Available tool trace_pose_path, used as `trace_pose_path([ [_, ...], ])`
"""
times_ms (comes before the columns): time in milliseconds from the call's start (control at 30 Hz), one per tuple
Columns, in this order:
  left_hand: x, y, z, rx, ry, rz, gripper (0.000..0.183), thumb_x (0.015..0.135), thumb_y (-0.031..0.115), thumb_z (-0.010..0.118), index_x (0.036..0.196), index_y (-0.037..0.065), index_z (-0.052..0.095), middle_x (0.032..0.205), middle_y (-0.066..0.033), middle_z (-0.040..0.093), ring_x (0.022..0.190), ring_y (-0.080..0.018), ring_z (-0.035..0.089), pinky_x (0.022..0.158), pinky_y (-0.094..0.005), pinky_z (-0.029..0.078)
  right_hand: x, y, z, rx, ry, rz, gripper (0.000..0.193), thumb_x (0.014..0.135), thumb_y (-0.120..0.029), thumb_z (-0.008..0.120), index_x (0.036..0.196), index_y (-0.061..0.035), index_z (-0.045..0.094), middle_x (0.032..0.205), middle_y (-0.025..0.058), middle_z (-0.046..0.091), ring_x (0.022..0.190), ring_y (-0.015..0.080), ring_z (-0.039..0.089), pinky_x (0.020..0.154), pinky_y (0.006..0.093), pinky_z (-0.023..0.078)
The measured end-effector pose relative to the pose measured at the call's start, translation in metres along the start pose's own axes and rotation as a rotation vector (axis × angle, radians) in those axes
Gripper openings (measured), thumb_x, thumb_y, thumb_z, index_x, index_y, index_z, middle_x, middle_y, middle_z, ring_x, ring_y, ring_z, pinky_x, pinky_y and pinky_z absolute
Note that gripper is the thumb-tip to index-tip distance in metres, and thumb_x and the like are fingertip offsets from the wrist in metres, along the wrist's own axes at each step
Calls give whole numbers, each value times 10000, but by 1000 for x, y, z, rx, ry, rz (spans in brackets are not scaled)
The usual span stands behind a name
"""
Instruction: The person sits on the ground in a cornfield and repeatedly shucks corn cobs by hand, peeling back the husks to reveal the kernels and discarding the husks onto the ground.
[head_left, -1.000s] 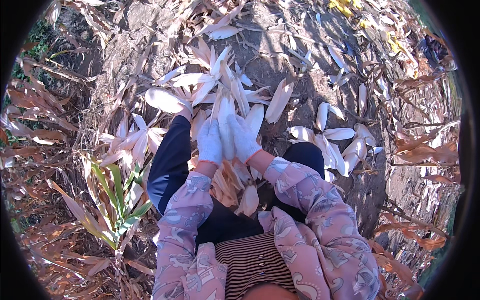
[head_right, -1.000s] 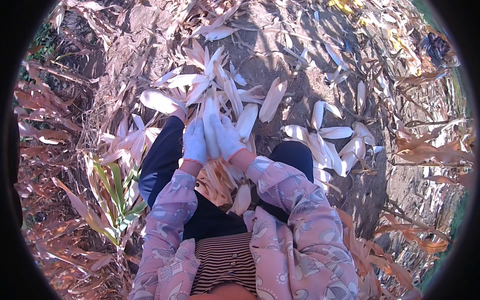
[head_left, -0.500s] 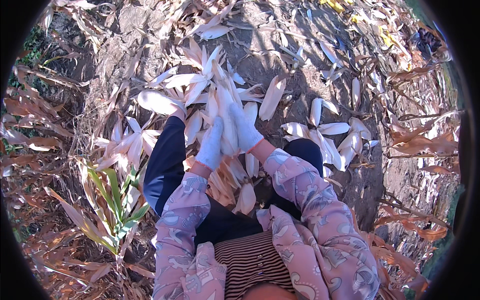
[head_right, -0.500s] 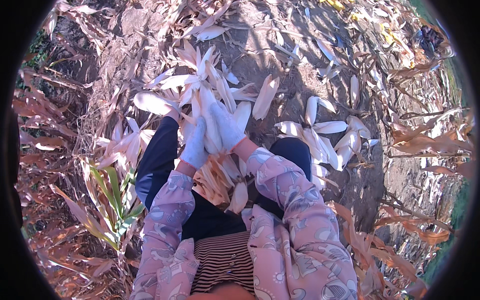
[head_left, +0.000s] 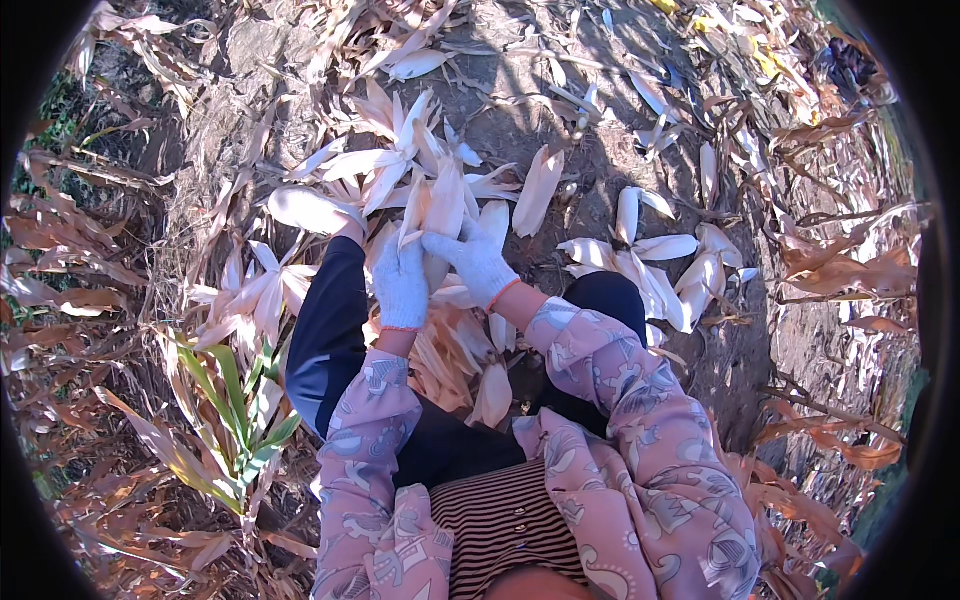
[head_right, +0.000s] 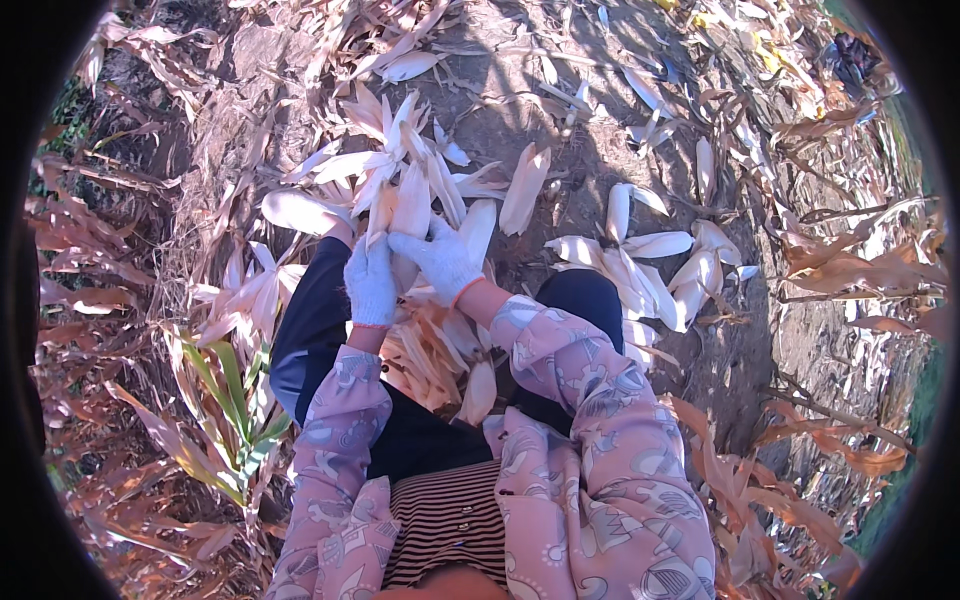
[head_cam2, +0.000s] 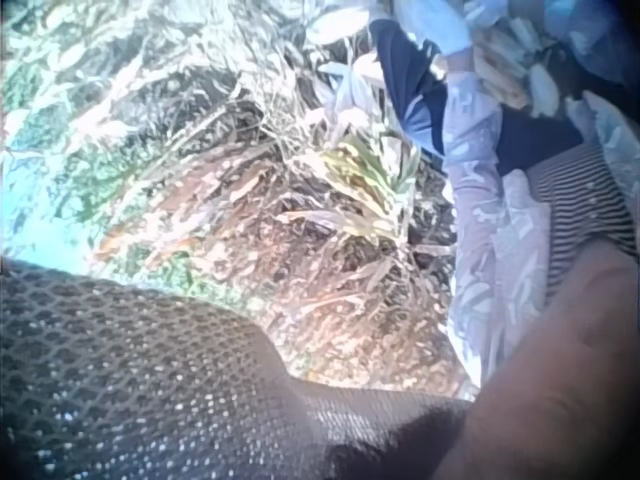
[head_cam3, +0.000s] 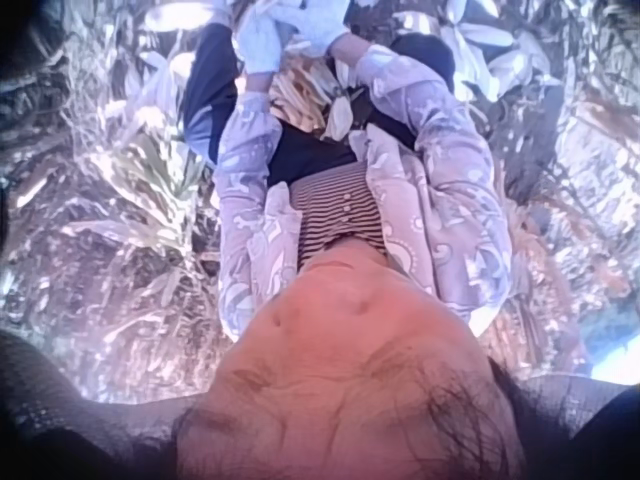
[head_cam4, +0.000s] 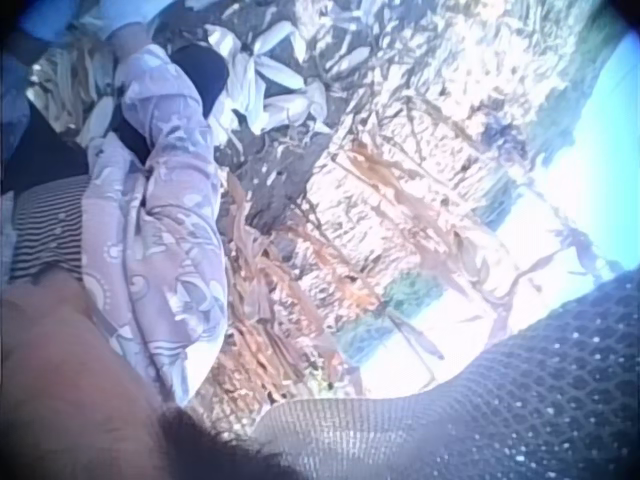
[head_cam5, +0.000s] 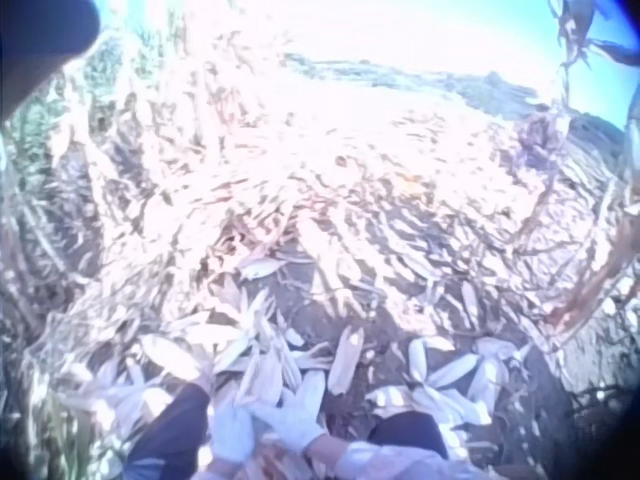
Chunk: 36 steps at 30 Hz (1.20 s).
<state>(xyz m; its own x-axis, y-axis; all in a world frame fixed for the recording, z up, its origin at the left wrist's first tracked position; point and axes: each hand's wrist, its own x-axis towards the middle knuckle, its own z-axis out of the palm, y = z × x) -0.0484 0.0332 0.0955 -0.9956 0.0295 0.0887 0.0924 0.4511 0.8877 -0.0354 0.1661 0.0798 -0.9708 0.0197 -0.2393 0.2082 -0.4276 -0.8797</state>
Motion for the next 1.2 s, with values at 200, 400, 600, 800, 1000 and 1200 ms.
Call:
trace_pose_path([
  [200, 11, 63, -19, -1025, 208, -338, 389, 1010, 395, 406, 1032, 31, 541, 718, -42, 513, 630, -168, 525, 690, -364, 468, 8, -33, -18, 717, 200, 160, 506, 912, -331, 595, 1316, -77, 425, 1183, 105, 534, 1108, 278, 532, 1009, 474, 406],
  [400, 3, 20, -10, -1491, -499, -356, 277, 979, 251, 377, 1059, 62, 564, 521, 39, 319, 459, -97, 328, 497, -262, 299, 6, -30, -18, 867, 49, 237, 445, 948, -355, 534, 1297, -91, 449, 1078, 108, 584, 943, 276, 602, 826, 434, 525],
  [600, -1, 26, -15, -1618, -894, -630, 303, 986, 290, 376, 991, 59, 573, 515, 39, 343, 418, -101, 345, 420, -254, 286, 7, -25, -13, 722, -76, 266, 450, 961, -421, 493, 1271, -94, 493, 1007, 108, 621, 818, 223, 634, 711, 352, 554],
  [800, -12, 26, -35, -182, -753, -206, 453, 890, 374, 573, 1158, 10, 583, 1000, -154, 636, 886, -287, 644, 780, -336, 518, 2, -61, -36, 777, -230, 188, 546, 924, -546, 495, 1260, -115, 502, 964, 96, 630, 783, 214, 642, 666, 338, 556],
  [1000, -24, 18, -21, 776, -375, 259, 838, 767, 448, 696, 1408, 25, 360, 1238, -230, 542, 1071, -395, 589, 935, -460, 459, 14, -77, -56, 911, 148, -138, 536, 931, -591, 437, 1287, -196, 502, 1157, 16, 572, 1036, 214, 567, 931, 421, 469],
  [1200, -18, 42, -2, -180, -498, -182, 793, 766, 199, 731, 1420, 6, 325, 1373, -210, 423, 1100, -244, 566, 809, -329, 526, 13, -64, -44, 969, 95, -120, 556, 940, -609, 384, 1302, -202, 494, 1189, 23, 572, 1052, 233, 570, 931, 408, 472],
])
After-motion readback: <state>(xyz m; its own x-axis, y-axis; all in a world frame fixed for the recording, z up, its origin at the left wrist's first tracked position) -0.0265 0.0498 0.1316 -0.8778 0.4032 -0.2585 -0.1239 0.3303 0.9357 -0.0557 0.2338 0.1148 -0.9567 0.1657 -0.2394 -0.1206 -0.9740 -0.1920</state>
